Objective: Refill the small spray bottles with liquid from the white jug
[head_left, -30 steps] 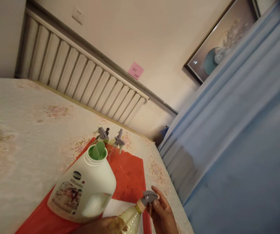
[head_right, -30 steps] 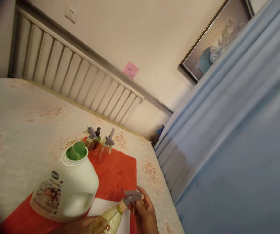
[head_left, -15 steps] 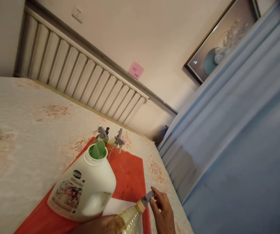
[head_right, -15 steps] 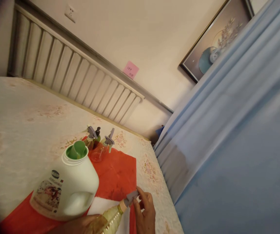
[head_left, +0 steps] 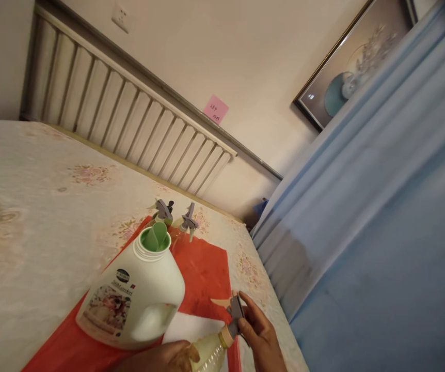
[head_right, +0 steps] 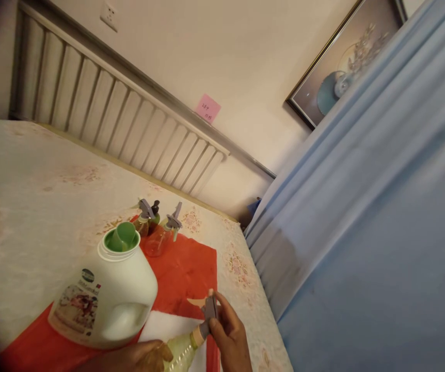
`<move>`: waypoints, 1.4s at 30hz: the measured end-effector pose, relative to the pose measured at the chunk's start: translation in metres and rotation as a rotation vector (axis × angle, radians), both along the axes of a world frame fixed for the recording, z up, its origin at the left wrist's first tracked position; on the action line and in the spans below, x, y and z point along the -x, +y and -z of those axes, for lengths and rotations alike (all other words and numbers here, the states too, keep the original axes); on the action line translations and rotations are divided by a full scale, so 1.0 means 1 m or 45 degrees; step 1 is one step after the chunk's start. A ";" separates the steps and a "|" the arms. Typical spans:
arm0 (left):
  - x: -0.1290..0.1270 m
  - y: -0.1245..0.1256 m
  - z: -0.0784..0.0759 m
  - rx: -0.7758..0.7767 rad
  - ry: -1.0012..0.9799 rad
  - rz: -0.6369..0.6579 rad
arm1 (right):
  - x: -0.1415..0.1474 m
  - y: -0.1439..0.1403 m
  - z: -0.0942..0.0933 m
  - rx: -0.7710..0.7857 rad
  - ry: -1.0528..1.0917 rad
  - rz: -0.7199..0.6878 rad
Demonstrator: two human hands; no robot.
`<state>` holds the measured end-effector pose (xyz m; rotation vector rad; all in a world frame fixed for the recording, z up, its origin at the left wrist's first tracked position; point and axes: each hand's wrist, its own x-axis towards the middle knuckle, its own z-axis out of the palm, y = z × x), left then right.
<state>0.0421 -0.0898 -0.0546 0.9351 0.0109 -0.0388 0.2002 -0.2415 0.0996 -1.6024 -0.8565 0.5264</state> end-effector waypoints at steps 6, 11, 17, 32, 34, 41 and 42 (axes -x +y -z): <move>0.002 -0.003 -0.012 -0.020 0.108 -0.049 | 0.005 -0.003 -0.007 -0.029 -0.032 -0.088; 0.000 -0.003 -0.006 0.000 0.093 -0.043 | 0.006 -0.003 -0.013 0.004 -0.081 -0.107; -0.004 -0.002 0.003 -0.016 0.009 0.000 | 0.006 -0.003 -0.017 0.051 -0.264 -0.071; 0.000 -0.001 -0.015 -0.012 0.039 -0.072 | 0.013 -0.005 -0.033 0.111 -0.441 -0.002; -0.001 0.000 -0.013 0.008 0.051 -0.072 | 0.013 -0.006 -0.034 0.105 -0.429 -0.007; -0.007 0.000 0.002 0.040 0.016 -0.080 | 0.007 -0.006 -0.031 0.067 -0.340 -0.085; -0.006 0.001 0.002 0.023 0.022 -0.090 | 0.006 -0.007 -0.030 0.052 -0.293 -0.082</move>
